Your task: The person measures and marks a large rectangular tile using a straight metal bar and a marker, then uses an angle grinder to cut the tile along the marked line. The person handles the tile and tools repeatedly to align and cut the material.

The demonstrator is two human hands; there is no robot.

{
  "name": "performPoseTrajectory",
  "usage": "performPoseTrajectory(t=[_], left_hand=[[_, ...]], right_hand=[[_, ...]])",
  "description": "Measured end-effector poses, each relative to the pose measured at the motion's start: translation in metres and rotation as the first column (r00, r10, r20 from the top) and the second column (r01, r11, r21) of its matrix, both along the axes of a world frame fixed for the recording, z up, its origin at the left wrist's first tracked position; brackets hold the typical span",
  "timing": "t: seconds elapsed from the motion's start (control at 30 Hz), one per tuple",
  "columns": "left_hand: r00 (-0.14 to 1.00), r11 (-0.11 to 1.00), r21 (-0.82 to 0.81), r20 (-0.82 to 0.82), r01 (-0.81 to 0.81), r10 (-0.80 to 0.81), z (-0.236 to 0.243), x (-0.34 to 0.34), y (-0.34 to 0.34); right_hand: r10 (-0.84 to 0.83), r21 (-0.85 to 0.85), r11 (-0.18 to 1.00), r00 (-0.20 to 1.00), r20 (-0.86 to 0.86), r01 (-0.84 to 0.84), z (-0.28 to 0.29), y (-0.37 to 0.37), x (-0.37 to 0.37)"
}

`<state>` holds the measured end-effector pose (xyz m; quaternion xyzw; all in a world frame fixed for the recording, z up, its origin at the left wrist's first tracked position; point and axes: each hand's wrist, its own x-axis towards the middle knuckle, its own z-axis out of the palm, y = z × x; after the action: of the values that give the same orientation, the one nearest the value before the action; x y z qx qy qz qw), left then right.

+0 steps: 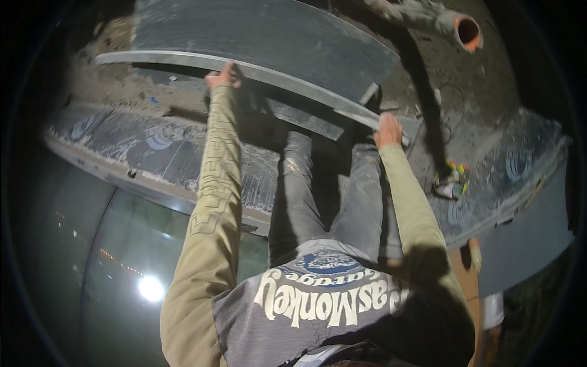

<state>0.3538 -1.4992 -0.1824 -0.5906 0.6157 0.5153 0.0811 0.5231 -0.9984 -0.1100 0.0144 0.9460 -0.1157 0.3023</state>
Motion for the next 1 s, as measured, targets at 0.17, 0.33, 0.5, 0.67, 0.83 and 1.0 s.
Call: performPoseTrajectory(t=[0.17, 0.33, 0.5, 0.67, 0.83, 1.0], left_hand=[[0.995, 0.999, -0.040, 0.094, 0.035, -0.031, 0.004, -0.035, -0.012], [0.994, 0.997, 0.009, 0.072, 0.078, -0.079, 0.002, -0.045, -0.022], [0.999, 0.998, 0.033, 0.005, 0.054, -0.054, -0.001, -0.060, -0.016], [0.996, 0.994, 0.071, 0.027, 0.082, -0.084, -0.017, -0.068, -0.030], [0.988, 0.984, 0.095, -0.014, 0.154, -0.153, -0.016, -0.065, -0.032], [0.988, 0.978, 0.158, -0.097, 0.133, -0.118, -0.014, -0.060, -0.025]], right_hand=[[-0.124, -0.092, 0.988, 0.992, 0.002, 0.124, -0.025, -0.004, -0.007], [-0.187, -0.207, 0.962, 0.982, -0.017, 0.180, -0.021, -0.005, -0.007], [-0.211, -0.273, 0.944, 0.974, -0.077, 0.183, -0.023, 0.001, -0.013], [-0.246, -0.294, 0.935, 0.959, -0.140, 0.197, -0.039, 0.007, -0.021], [-0.260, -0.292, 0.932, 0.957, -0.126, 0.215, -0.039, 0.007, -0.026], [-0.267, -0.275, 0.934, 0.956, -0.119, 0.227, -0.037, 0.008, -0.022]])
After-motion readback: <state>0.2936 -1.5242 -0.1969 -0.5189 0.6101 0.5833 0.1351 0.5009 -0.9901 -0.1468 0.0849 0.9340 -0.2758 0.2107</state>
